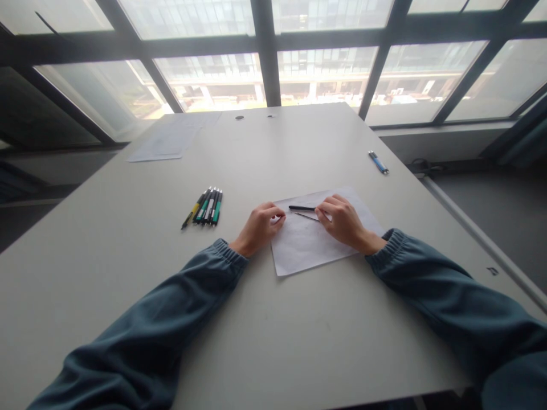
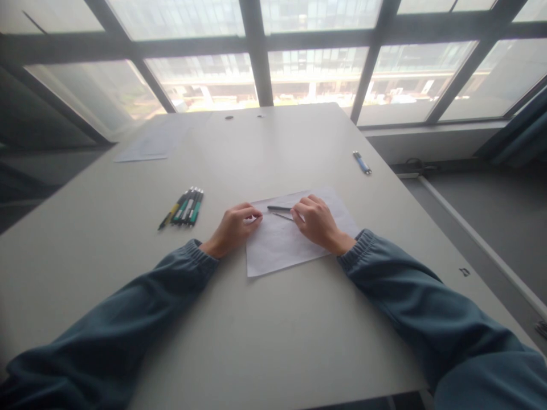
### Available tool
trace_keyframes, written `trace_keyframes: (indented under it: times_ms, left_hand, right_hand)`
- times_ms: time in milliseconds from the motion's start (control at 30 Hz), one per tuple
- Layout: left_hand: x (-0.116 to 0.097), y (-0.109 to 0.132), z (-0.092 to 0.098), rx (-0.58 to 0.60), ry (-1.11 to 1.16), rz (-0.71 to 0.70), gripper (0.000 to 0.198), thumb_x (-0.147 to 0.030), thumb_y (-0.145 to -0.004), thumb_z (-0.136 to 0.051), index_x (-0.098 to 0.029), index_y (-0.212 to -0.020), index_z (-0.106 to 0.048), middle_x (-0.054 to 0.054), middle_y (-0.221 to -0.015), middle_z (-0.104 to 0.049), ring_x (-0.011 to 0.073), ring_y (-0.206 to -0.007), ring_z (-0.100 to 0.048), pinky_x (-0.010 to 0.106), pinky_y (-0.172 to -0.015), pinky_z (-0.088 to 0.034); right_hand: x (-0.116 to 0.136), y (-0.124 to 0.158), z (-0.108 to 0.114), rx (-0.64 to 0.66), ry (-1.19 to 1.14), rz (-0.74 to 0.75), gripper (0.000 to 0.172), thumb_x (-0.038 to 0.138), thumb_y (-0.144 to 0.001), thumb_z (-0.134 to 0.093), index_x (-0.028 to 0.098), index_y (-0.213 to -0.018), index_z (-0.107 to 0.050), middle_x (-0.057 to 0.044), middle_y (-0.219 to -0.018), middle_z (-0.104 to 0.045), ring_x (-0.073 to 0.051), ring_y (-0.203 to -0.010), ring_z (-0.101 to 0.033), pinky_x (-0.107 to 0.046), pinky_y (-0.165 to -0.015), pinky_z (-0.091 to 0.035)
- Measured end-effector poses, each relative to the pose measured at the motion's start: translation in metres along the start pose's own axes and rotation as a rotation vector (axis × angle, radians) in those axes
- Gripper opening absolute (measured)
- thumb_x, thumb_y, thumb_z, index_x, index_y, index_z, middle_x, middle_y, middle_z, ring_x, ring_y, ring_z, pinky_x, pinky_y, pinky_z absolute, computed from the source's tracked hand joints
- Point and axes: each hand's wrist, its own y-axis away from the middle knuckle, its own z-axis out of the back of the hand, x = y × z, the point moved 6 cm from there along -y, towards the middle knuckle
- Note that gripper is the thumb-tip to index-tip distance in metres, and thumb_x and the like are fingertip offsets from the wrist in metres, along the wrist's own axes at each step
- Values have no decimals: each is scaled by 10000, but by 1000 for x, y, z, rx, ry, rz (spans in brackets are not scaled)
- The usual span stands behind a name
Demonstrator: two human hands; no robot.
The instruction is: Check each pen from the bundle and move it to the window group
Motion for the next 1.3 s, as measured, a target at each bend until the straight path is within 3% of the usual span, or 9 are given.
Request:
trace_keyframes:
  times_ms: [233, 333, 533, 667, 900, 1300]
  left_hand:
    - [4, 0, -4, 33, 31, 45, 236, -176, -875, -655, -190, -1099, -727, 26, -904, -677, 123, -706, -613, 257, -702, -533]
    - [1, 0, -1, 21, 2, 53, 263, -285, -898, -679, -193, -1143, -709, 30, -905, -676, 148, -735, -611, 289, -725, -537]
    - [-3, -2, 8, -59, -181, 63, 255, -269, -987, -520, -190, -1169, -679, 74, -1094, -706, 242, -1064, -621, 416, -1008, -484]
    - [5, -1, 3, -8, -193, 119, 300, -319, -1025, -463, -196, -1220, -656, 80, -1189, -705, 249, -1123, -622, 412, -1026, -477]
    - [12, 0, 0, 11, -178, 134, 434, -447, -1074, -350, -176, -1236, -647, 111, -1205, -705, 254, -1143, -629, 406, -1024, -471]
    - [5, -1, 6, -45, -167, 88, 366, -398, -1064, -403, -172, -1194, -660, 99, -1172, -693, 255, -1118, -596, 408, -1015, -454]
  right_hand:
    - [1, 0, 0, -1, 11, 9, 267, 235, -999, -527, 197, -775, -666, -73, -825, -680, -235, -849, -556, -362, -797, -450]
    - [-1, 0, 1, -20, -5, -10, 261, 240, -996, -525, 200, -789, -679, -74, -833, -685, -240, -856, -567, -366, -807, -460]
    - [-11, 1, 6, -102, 6, -130, 293, 168, -985, -451, 166, -1132, -705, -105, -1042, -734, -266, -1008, -617, -392, -917, -467]
    - [-20, 3, 1, -65, 94, -259, 360, 214, -997, -433, 146, -1267, -661, -136, -1140, -743, -301, -1067, -631, -421, -942, -452]
    - [-22, 4, -2, -41, 155, -292, 327, 262, -1005, -444, 159, -1201, -685, -152, -1043, -766, -308, -954, -656, -419, -854, -436]
    - [-12, 2, 9, -123, 77, -195, 237, 211, -993, -477, 184, -1095, -688, -116, -1067, -718, -293, -1029, -599, -416, -905, -422]
